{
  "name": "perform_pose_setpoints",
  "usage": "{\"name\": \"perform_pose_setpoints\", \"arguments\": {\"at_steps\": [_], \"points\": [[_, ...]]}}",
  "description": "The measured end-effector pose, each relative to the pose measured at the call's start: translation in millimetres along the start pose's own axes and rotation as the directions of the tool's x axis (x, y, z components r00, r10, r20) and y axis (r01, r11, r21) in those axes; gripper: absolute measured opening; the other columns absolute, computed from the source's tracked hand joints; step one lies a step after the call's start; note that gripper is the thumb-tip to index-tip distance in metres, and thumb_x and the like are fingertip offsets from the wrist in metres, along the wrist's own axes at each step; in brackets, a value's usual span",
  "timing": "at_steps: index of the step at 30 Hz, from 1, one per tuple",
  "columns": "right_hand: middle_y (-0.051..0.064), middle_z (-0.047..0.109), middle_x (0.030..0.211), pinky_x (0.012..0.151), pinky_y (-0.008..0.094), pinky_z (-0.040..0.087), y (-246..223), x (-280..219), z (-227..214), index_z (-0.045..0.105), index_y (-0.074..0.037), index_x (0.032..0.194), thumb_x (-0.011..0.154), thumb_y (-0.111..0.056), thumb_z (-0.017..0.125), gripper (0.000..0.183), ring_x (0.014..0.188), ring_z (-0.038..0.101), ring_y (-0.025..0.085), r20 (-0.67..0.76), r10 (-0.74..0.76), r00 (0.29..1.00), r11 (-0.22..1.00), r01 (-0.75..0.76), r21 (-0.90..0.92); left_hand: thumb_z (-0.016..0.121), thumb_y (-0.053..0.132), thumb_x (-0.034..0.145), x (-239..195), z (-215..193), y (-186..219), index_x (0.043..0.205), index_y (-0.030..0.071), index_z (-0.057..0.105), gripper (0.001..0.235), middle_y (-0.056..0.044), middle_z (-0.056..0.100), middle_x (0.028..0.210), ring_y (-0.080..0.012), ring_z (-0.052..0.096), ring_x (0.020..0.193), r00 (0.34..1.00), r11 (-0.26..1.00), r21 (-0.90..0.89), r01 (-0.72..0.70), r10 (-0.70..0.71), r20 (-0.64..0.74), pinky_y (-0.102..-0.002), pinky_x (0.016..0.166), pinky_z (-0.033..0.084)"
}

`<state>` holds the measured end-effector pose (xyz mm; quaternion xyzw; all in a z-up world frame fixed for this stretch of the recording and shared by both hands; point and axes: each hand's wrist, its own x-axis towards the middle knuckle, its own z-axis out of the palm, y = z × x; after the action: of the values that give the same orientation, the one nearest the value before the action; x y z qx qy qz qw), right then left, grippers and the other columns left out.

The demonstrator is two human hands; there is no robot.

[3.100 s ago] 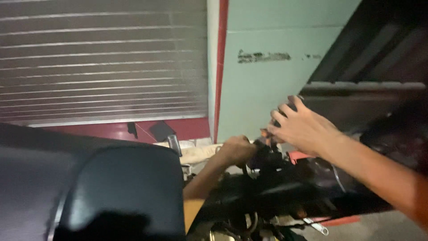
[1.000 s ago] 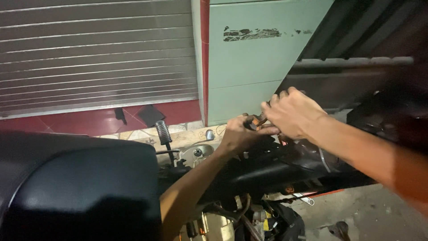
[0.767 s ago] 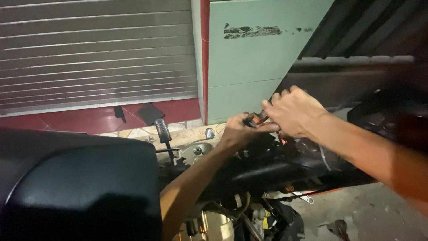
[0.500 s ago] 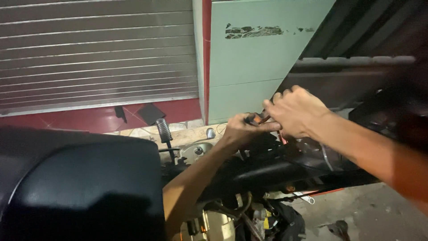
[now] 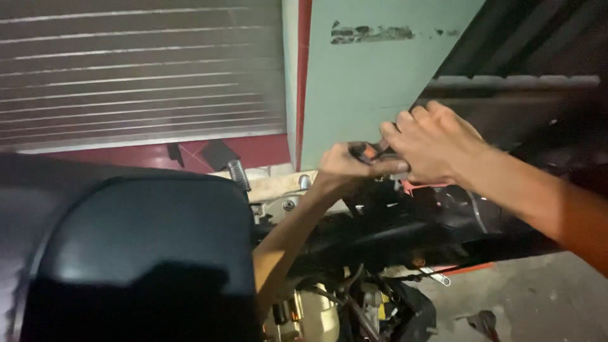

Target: The person is working on a motorcycle, using various tools to adjust and tighten components. They handle a metal pipe, pliers, and a hammer, focusing on the engine area and other parts of the motorcycle.

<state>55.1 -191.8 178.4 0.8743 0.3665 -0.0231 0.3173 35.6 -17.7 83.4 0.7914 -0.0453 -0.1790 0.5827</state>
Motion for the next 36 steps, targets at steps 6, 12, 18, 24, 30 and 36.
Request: {"name": "perform_pose_setpoints", "arguments": {"at_steps": [6, 12, 18, 24, 30, 36], "points": [[0.008, 0.067, 0.082, 0.067, 0.033, 0.052, 2, -7, -11, 0.068, -0.009, 0.115, 0.08, -0.022, 0.064, 0.037, 0.073, 0.068, 0.02, -0.136, -0.036, 0.99, 0.978, 0.007, -0.206, 0.043, 0.036, 0.109, 53, -8, -91, 0.112, 0.003, 0.062, 0.039, -0.007, 0.059, 0.096, -0.0184, 0.055, 0.084, 1.0, 0.932, -0.362, 0.019, -0.02, 0.002, -0.033, 0.076, 0.05], [0.001, 0.058, 0.068, 0.061, 0.032, 0.046, -3, -14, -10, 0.071, -0.013, 0.093, 0.081, -0.021, 0.065, 0.016, 0.064, 0.062, 0.018, -0.398, -0.105, 0.911, 0.974, 0.014, -0.225, 0.048, 0.015, 0.1, 47, -22, -95, 0.119, 0.001, 0.064, 0.029, -0.015, 0.071, 0.111, -0.0235, 0.068, 0.1, 0.965, 0.77, -0.586, 0.252, -0.153, 0.213, -0.035, 0.088, 0.057], [0.004, 0.06, 0.072, 0.061, 0.033, 0.046, -8, -6, 4, 0.073, -0.011, 0.1, 0.064, -0.027, 0.072, 0.04, 0.067, 0.064, 0.019, -0.391, -0.041, 0.919, 0.984, -0.03, -0.175, 0.064, 0.012, 0.096, 15, -56, -86, 0.127, 0.0, 0.058, 0.034, -0.015, 0.067, 0.116, -0.0221, 0.066, 0.111, 0.888, 0.781, -0.499, 0.376, -0.151, 0.434, -0.037, 0.099, 0.057], [0.004, 0.063, 0.077, 0.065, 0.032, 0.049, -3, -11, 4, 0.072, -0.01, 0.105, 0.069, -0.019, 0.073, 0.037, 0.073, 0.067, 0.02, -0.293, -0.021, 0.956, 0.984, -0.032, -0.173, 0.066, 0.011, 0.094, 12, -54, -85, 0.128, -0.002, 0.06, 0.037, -0.02, 0.067, 0.124, -0.0275, 0.064, 0.12, 0.897, 0.771, -0.547, 0.327, -0.071, 0.436, -0.041, 0.109, 0.053], [0.007, 0.067, 0.082, 0.067, 0.034, 0.05, -2, -14, 3, 0.073, -0.011, 0.108, 0.065, -0.025, 0.073, 0.045, 0.077, 0.069, 0.022, -0.395, -0.025, 0.918, 0.994, -0.019, -0.106, 0.067, 0.018, 0.093, 13, -53, -83, 0.122, -0.004, 0.067, 0.036, -0.022, 0.07, 0.125, -0.0313, 0.065, 0.126, 0.904, 0.848, -0.473, 0.237, -0.015, 0.426, -0.044, 0.11, 0.047], [0.006, 0.067, 0.08, 0.067, 0.033, 0.05, -5, -13, -7, 0.072, -0.01, 0.111, 0.068, -0.022, 0.069, 0.044, 0.076, 0.069, 0.021, -0.292, -0.031, 0.956, 0.987, -0.017, -0.157, 0.068, 0.021, 0.092, 4, -60, -72, 0.125, -0.002, 0.067, 0.04, -0.022, 0.07, 0.129, -0.032, 0.063, 0.128, 0.918, 0.905, -0.416, 0.088, 0.089, 0.387, -0.049, 0.113, 0.047]]}}
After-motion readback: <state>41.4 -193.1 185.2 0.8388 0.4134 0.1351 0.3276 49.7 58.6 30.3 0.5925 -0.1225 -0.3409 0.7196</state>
